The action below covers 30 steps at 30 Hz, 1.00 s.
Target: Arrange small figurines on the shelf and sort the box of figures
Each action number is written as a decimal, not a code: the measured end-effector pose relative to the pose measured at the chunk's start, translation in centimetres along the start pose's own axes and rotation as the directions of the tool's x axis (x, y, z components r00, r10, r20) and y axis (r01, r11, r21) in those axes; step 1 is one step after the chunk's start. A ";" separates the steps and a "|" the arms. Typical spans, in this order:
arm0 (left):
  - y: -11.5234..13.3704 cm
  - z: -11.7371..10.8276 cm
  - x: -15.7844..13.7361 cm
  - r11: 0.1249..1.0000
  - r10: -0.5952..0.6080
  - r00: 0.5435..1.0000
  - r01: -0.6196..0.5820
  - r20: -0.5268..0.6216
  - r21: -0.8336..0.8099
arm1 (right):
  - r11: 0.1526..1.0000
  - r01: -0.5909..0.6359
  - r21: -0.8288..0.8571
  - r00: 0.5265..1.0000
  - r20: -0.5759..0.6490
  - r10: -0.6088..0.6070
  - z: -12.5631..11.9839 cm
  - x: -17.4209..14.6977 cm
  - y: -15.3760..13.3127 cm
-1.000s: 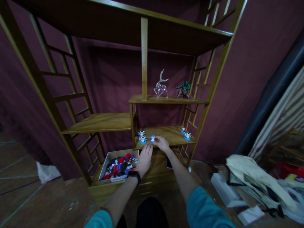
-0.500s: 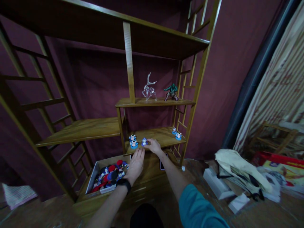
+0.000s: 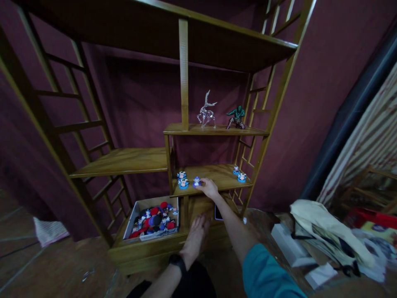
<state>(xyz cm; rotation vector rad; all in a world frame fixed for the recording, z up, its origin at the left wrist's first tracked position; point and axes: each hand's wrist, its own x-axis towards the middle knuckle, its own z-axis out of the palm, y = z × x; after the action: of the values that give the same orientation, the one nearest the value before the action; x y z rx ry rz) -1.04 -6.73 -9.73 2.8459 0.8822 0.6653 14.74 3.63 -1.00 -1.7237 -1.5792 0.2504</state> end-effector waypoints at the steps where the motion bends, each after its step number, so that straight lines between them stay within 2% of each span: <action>1: 0.6 0.6 -0.5 0.999 -0.033 0.999 0.034 0.039 -0.026 | 1.000 0.007 0.000 1.000 0.003 -0.007 0.0 0.0 0.0; 6: 2.7 3.6 -3.3 0.988 -0.100 0.973 0.121 0.209 -0.092 | 0.999 0.026 -0.019 1.000 0.011 -0.026 0.0 -0.1 0.1; 10: 2.9 4.8 -4.8 0.990 -0.086 0.957 0.113 0.278 -0.083 | 0.999 0.032 -0.041 0.999 0.013 -0.031 0.0 -0.2 0.1; 15: 2.8 4.9 -5.7 0.991 -0.090 0.933 0.119 0.349 -0.061 | 0.998 0.046 -0.046 0.999 0.006 -0.046 0.0 -0.3 0.0; 21: 3.2 4.7 -7.6 0.992 -0.069 0.936 0.102 0.345 -0.079 | 0.998 0.061 0.035 0.998 0.011 -0.062 -0.1 0.1 0.3; 26: 3.4 4.3 -7.5 0.985 -0.134 0.933 0.164 0.334 -0.062 | 0.981 0.076 0.181 0.997 -0.020 -0.073 0.1 1.3 0.6; 30: 3.5 3.9 -7.1 0.979 -0.157 0.922 0.193 0.355 -0.067 | 0.982 0.080 0.173 0.997 -0.022 -0.077 0.2 2.5 0.9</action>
<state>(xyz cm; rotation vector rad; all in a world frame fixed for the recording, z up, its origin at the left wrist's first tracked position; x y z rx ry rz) -2.79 -13.47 -15.26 2.6336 0.9913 0.1690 15.79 6.03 -0.86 -1.5230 -1.5630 0.3253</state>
